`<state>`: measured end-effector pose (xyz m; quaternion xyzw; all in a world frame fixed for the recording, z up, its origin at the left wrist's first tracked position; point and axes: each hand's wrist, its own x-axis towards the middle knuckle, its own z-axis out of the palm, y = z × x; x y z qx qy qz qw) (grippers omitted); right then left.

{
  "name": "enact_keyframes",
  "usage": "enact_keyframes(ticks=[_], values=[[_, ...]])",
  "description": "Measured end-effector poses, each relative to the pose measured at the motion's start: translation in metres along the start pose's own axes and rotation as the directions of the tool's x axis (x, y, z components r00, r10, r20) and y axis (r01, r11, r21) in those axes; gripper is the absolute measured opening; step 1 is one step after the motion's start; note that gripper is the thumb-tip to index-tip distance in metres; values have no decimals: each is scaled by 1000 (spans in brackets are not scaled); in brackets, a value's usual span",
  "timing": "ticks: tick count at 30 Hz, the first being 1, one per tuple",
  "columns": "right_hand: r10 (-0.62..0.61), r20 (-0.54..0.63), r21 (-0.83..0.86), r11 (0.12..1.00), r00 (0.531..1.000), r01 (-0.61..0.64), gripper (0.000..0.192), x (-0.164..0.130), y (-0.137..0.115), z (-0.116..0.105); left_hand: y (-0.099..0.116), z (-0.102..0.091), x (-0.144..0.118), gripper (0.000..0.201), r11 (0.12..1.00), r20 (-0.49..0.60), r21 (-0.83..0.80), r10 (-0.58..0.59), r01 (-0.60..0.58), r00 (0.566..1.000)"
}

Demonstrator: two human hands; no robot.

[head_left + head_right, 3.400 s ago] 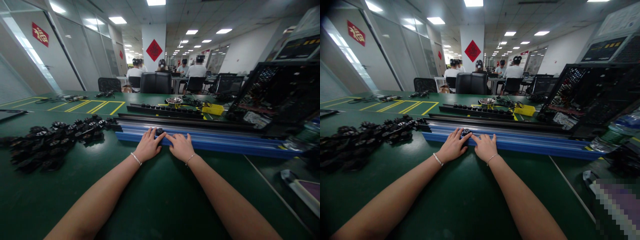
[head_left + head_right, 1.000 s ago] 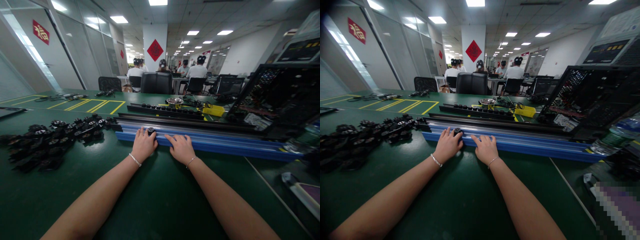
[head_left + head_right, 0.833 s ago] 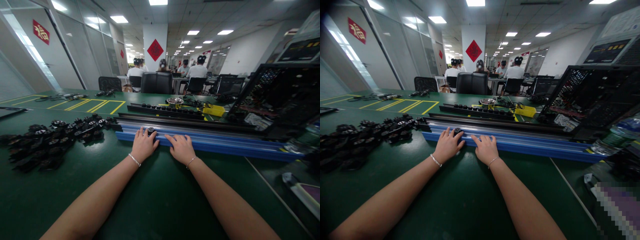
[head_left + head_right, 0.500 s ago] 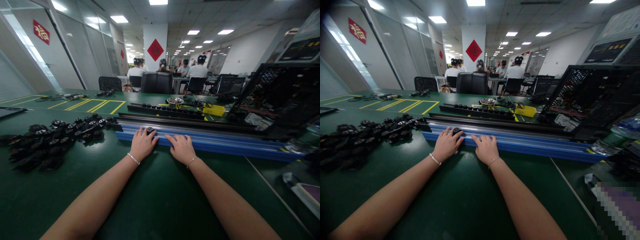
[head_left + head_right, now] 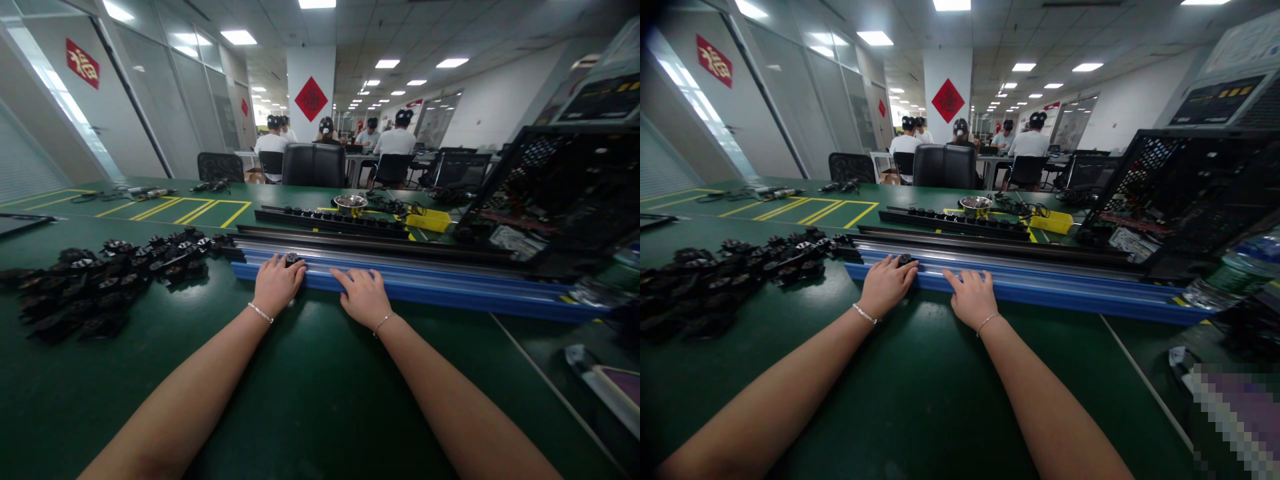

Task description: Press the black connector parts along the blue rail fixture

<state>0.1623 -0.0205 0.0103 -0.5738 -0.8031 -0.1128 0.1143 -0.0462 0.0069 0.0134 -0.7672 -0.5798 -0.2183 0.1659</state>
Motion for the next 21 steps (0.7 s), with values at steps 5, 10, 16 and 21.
enact_keyframes(ticks=[5, 10, 16, 21], values=[[-7, -10, 15, 1000, 1000, 7, 53, 0, 1, 2, -3, 1, 1, 41, 1000, -3, 13, 0, 0, 1000], [-3, -4, 0, 1000, 1000, 3, 53, 0, 1, 2, -5, 2, 2, 41, 1000, 4, 26, -10, 10, 1000], [-7, -1, -1, 1000, 1000, 7, 54, 0, 1, 1, -7, 1, 1, 41, 998, -14, 55, -10, 11, 1000], [-8, -2, 8, 1000, 1000, 8, 54, 0, 1, 2, -10, 2, 2, 41, 999, -18, 45, -13, 14, 1000]])
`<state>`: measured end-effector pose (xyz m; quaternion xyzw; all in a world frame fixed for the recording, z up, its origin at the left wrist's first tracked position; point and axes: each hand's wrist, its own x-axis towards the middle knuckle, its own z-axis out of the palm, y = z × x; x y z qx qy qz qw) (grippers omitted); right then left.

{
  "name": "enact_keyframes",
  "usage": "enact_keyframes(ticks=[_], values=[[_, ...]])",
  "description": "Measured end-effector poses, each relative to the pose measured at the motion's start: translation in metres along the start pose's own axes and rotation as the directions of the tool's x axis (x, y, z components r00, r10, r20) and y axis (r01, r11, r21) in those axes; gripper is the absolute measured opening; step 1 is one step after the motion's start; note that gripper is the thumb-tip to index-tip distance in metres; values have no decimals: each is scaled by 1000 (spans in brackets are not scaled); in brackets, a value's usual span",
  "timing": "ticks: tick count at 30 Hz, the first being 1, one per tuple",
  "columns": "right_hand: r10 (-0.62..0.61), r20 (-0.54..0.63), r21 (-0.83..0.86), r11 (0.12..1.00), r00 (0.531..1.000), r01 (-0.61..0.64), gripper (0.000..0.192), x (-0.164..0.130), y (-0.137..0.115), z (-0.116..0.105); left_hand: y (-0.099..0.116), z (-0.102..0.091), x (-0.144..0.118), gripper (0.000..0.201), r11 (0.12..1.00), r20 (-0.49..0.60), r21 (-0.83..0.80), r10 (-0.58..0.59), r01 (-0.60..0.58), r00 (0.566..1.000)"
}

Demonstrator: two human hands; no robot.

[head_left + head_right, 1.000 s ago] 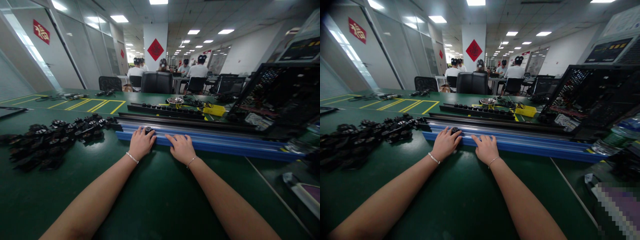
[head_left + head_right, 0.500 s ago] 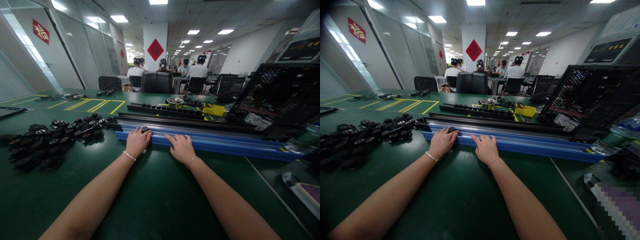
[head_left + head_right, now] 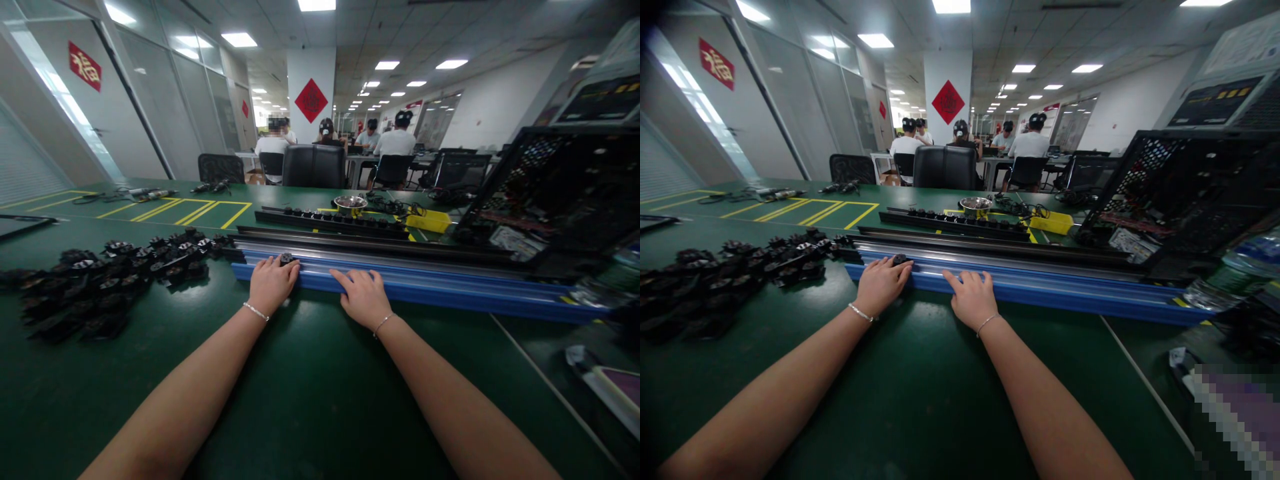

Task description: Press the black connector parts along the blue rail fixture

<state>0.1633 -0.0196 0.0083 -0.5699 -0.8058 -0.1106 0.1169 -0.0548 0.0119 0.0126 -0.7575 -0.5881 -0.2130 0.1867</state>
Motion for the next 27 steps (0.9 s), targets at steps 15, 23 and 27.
enact_keyframes(ticks=[15, 23, 27], values=[[-6, -18, -9, 1000, 1000, 6, 53, -1, 1, 1, 0, -2, 0, 38, 1000, 2, -14, -8, 8, 1000], [-3, -9, -15, 1000, 1000, 3, 53, -1, 1, 1, -1, 0, 0, 38, 1000, 1, 2, -20, 20, 1000], [-2, -2, -25, 1000, 1000, 2, 54, -1, 0, 1, -3, 0, 0, 38, 999, 10, -3, -34, 34, 999]])
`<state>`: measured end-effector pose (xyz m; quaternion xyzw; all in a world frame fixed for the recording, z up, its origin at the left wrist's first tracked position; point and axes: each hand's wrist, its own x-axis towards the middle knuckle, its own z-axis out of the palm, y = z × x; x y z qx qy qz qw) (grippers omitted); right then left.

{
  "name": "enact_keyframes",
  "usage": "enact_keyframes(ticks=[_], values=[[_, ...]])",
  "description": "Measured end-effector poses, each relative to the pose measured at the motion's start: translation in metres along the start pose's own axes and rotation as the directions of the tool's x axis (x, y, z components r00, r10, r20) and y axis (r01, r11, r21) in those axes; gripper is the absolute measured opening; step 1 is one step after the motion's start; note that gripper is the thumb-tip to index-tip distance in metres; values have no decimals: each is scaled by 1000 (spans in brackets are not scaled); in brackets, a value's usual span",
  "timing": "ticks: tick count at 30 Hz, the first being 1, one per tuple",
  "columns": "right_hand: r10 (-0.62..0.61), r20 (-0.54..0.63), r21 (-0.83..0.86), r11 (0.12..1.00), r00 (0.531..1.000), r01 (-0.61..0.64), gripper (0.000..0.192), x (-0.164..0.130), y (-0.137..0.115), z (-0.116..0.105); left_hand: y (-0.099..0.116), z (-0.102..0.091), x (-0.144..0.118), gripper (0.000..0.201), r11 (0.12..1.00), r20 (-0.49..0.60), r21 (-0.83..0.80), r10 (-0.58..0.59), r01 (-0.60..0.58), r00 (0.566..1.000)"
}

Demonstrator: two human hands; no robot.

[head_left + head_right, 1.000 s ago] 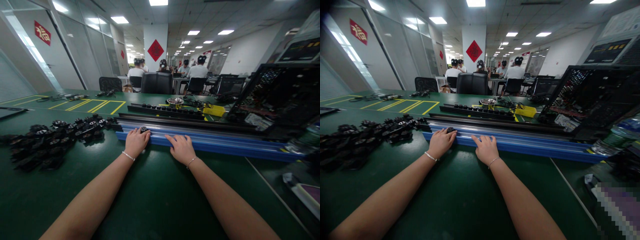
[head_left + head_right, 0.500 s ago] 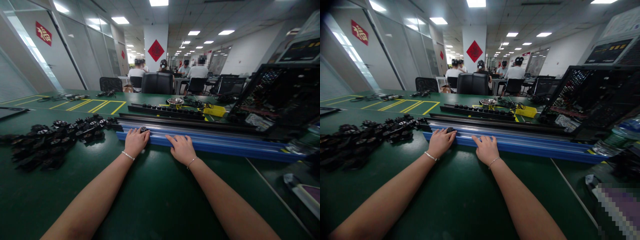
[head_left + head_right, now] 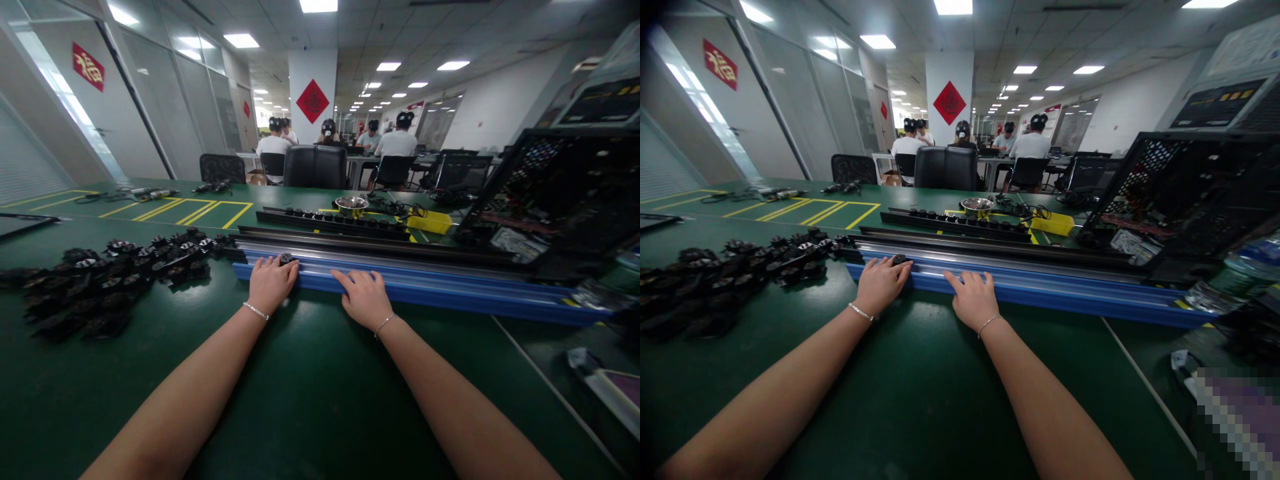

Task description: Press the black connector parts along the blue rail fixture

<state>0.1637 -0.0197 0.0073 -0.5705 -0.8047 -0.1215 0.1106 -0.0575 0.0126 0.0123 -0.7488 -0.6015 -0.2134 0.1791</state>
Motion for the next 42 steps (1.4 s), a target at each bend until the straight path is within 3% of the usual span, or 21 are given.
enact_keyframes(ticks=[42], values=[[2, 12, -10, 1000, 1000, -2, 54, 0, 1, 0, -20, 0, -1, 39, 994, 6, -6, -108, 108, 994]])
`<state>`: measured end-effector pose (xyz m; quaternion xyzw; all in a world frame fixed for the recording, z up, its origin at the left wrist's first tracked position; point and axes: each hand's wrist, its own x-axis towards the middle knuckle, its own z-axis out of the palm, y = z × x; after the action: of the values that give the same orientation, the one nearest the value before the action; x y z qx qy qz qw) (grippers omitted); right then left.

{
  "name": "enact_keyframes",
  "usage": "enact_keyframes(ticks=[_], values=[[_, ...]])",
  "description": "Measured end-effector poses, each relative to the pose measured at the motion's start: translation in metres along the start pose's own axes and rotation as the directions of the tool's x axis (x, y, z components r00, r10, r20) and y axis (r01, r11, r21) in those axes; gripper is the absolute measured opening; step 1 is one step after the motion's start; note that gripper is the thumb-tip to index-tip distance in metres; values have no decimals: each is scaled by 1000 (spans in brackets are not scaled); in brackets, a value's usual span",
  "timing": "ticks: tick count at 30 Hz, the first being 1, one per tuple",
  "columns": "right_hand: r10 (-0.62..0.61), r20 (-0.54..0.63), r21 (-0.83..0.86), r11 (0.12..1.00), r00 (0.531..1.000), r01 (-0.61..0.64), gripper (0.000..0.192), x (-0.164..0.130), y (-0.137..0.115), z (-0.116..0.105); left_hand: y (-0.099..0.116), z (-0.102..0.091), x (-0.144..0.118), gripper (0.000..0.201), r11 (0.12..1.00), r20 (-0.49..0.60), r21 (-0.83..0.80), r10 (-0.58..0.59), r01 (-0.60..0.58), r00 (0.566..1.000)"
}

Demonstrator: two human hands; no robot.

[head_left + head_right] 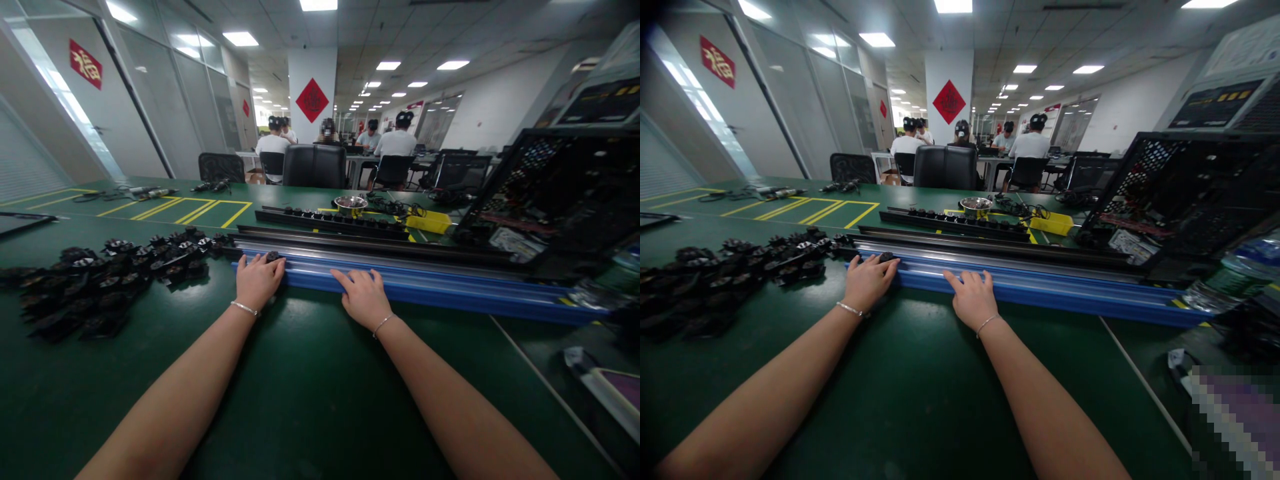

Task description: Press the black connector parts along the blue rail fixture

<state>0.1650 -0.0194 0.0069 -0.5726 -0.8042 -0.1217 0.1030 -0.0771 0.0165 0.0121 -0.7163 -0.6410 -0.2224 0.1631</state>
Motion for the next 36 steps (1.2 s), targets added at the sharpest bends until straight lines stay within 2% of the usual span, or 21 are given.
enact_keyframes(ticks=[11, 24, 36], values=[[5, -41, 28, 1000, 999, -4, 52, -1, 1, 5, -7, 0, 2, 38, 1000, 4, 4, -15, 15, 1000], [8, -44, 16, 1000, 999, -7, 53, -1, 0, 5, -13, -3, 3, 36, 995, 18, 0, -104, 104, 994], [5, -41, 16, 1000, 999, -5, 53, 0, 0, 4, -21, 3, 3, 36, 992, -23, 13, -126, 127, 992]])
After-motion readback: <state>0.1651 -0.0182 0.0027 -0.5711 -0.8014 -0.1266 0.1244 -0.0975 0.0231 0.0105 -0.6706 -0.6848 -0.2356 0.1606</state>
